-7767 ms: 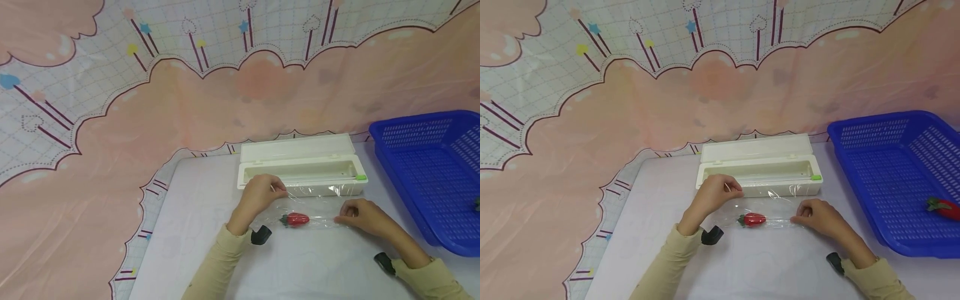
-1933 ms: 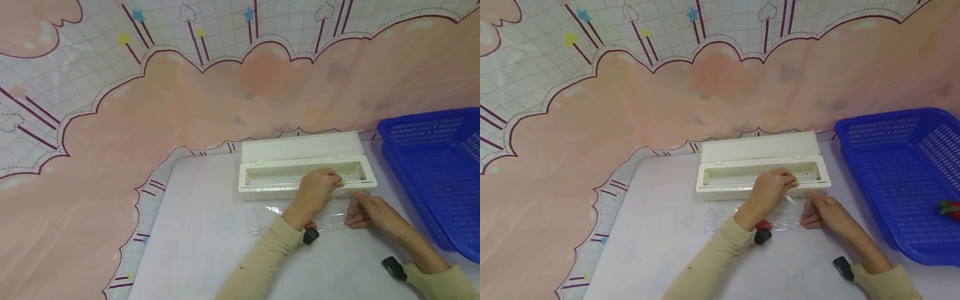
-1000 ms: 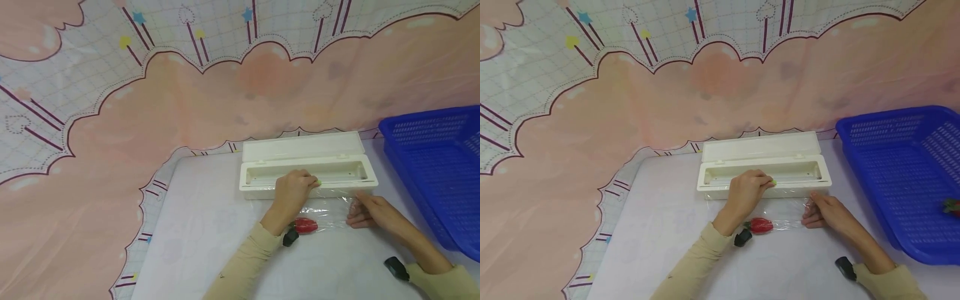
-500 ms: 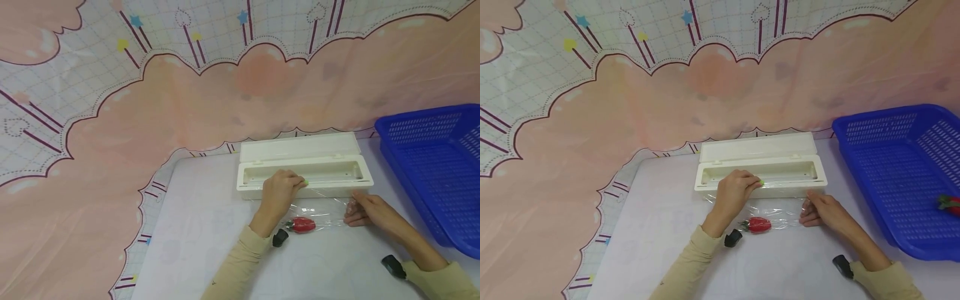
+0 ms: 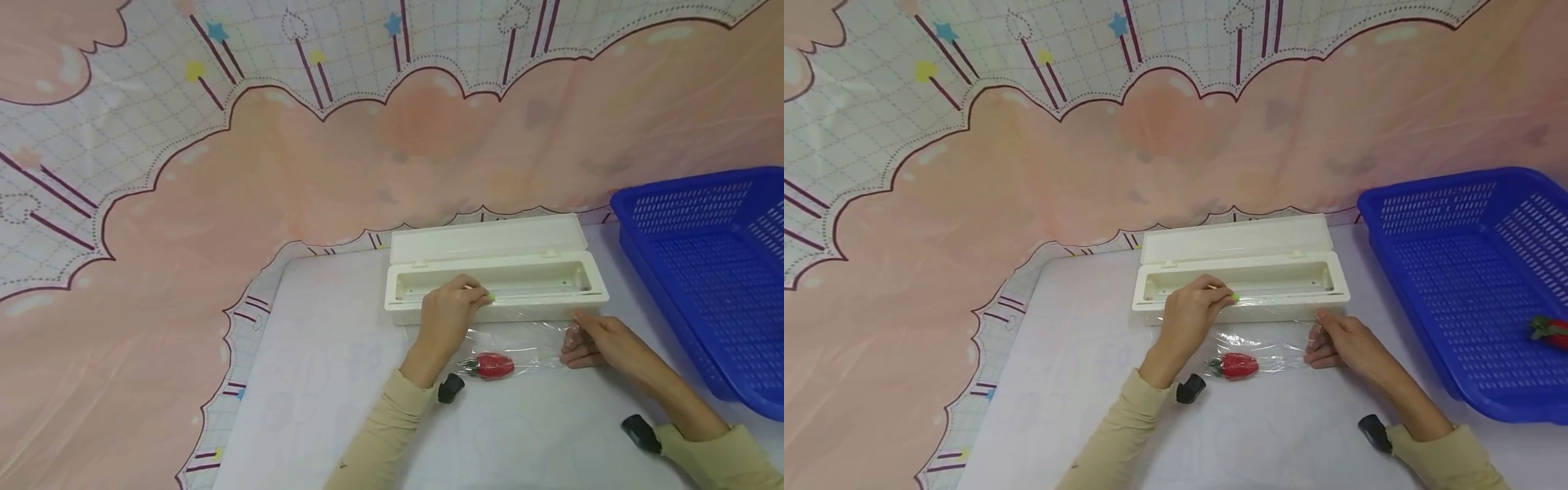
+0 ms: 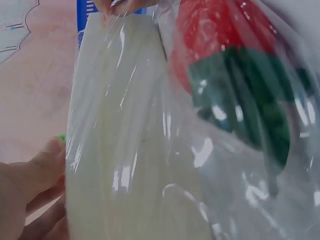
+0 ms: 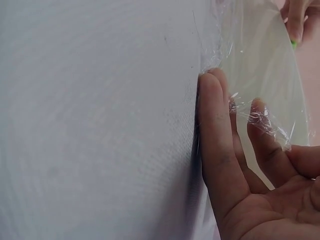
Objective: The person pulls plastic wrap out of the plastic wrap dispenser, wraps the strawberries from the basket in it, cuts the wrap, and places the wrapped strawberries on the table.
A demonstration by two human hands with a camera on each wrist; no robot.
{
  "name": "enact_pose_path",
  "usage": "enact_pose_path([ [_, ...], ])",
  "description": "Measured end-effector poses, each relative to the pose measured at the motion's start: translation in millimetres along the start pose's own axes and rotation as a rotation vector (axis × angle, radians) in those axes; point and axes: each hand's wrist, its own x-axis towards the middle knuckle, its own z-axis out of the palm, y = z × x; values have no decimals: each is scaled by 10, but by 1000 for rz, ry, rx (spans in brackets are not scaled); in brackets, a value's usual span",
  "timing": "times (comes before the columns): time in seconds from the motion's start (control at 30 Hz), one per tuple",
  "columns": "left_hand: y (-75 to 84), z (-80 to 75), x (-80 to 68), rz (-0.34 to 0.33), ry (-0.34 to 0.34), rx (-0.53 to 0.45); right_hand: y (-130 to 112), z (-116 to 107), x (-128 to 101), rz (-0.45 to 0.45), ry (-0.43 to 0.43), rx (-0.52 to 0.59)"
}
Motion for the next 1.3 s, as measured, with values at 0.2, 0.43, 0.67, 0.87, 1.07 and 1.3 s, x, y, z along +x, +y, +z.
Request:
enact_pose_path([
  [0.2,-67,-32,-27,-23,-39,-91,-12,-8,-11,-5,-9,9],
  [0.43,-98,-37,-92,-53,-11,-93,-10,8,-15,4,-4,7],
  [0.67,-35,-43,-164,-157,38,55,0,2,-14,6,-2,-1],
  [0.87,-47,-72,-193,-221,78,72,-3,-25,-16,2,-7,13],
  [1.07,-132,-122,-235,-224,83,63,-7,-23,-4,5,-13,14],
  [1.3,-188,-148,-286,-264,92,79,-13,-14,4,-15,-24,23],
])
